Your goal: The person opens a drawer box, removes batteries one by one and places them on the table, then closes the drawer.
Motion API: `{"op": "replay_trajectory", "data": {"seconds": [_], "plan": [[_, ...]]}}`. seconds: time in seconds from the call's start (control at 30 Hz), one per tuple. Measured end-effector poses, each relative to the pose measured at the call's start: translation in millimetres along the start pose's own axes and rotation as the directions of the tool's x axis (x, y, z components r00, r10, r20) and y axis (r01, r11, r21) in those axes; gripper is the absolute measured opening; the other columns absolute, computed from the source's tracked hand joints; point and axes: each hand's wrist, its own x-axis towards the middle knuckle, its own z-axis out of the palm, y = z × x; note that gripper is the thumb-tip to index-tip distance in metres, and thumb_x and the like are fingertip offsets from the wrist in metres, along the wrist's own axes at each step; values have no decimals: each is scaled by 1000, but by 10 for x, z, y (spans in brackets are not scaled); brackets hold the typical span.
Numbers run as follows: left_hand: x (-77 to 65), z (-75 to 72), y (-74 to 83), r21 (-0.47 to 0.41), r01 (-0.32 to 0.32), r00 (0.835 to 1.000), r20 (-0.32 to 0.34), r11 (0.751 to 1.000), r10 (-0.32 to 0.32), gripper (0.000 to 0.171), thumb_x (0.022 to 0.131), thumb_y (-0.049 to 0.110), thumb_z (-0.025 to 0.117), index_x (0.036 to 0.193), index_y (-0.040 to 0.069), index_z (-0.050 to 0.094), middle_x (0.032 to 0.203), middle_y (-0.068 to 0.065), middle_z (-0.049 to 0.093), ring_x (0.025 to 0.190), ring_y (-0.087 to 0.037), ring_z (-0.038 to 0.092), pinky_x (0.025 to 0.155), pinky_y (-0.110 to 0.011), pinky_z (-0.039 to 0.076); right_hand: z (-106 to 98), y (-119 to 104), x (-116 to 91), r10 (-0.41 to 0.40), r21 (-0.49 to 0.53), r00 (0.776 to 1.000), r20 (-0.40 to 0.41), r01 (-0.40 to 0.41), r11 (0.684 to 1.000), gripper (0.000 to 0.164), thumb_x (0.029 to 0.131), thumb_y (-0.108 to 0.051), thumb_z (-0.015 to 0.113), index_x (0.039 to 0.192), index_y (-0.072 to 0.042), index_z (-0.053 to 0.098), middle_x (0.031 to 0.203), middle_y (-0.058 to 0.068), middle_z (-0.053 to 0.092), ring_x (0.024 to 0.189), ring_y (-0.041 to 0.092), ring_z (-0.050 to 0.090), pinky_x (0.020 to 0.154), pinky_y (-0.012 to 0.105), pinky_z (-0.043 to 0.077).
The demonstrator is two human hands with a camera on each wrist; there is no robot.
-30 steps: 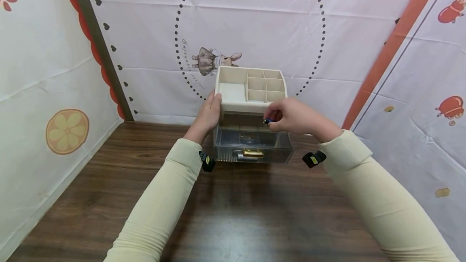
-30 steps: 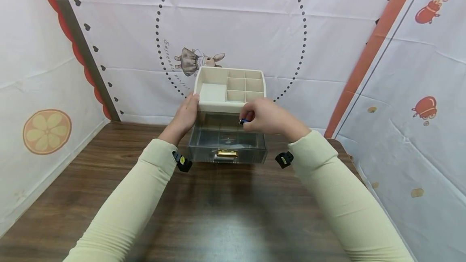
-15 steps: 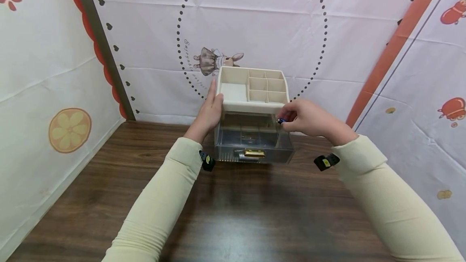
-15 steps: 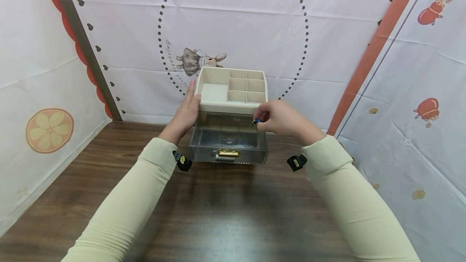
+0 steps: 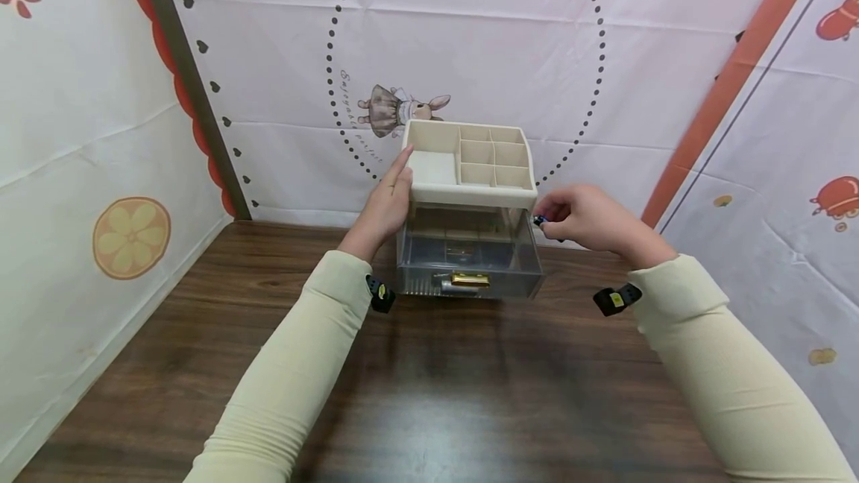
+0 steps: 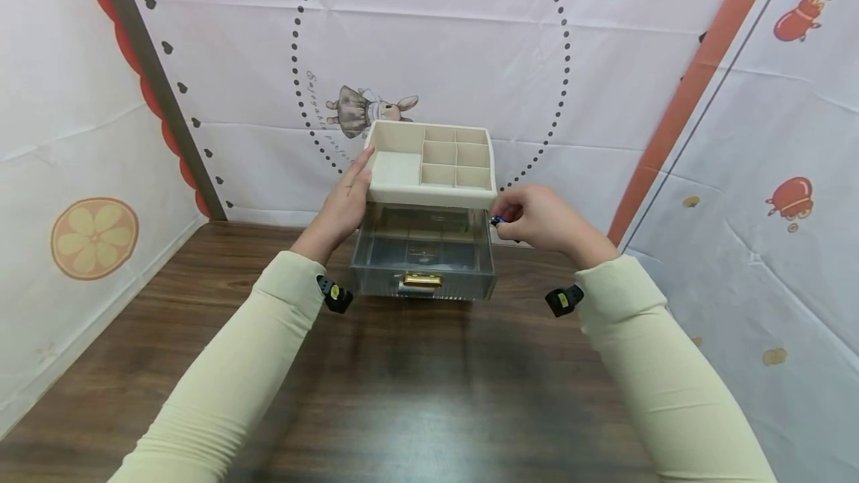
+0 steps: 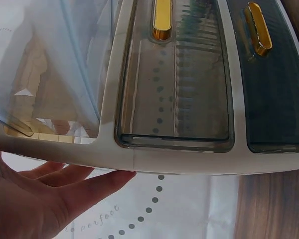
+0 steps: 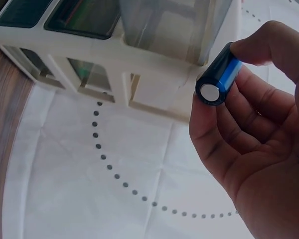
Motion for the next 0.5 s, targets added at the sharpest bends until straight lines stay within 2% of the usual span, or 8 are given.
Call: {"op": "replay_trajectory", "data": {"seconds": [0.33, 0.5], "plan": [[25, -11, -37, 5, -10, 1000, 16, 1000, 10, 47, 102, 55, 18, 147, 47, 29, 159, 3, 28, 147, -26, 26, 117, -53, 23, 45, 184, 48, 42, -12, 999, -11, -42, 999, 18, 86, -10, 65, 102, -5, 70, 88, 8, 68, 78, 18, 59, 68, 31, 49], [12, -9, -63, 35, 19, 999, 34, 999, -20, 46, 99, 64, 20, 143, 54, 28, 158, -4, 31, 142, -35, 32, 112, -58, 29, 99, 254, 66, 35, -15, 999, -22, -35, 999, 19, 84, -8, 64, 101, -4, 70, 87, 8, 68, 78, 18, 59, 67, 30, 49]]}}
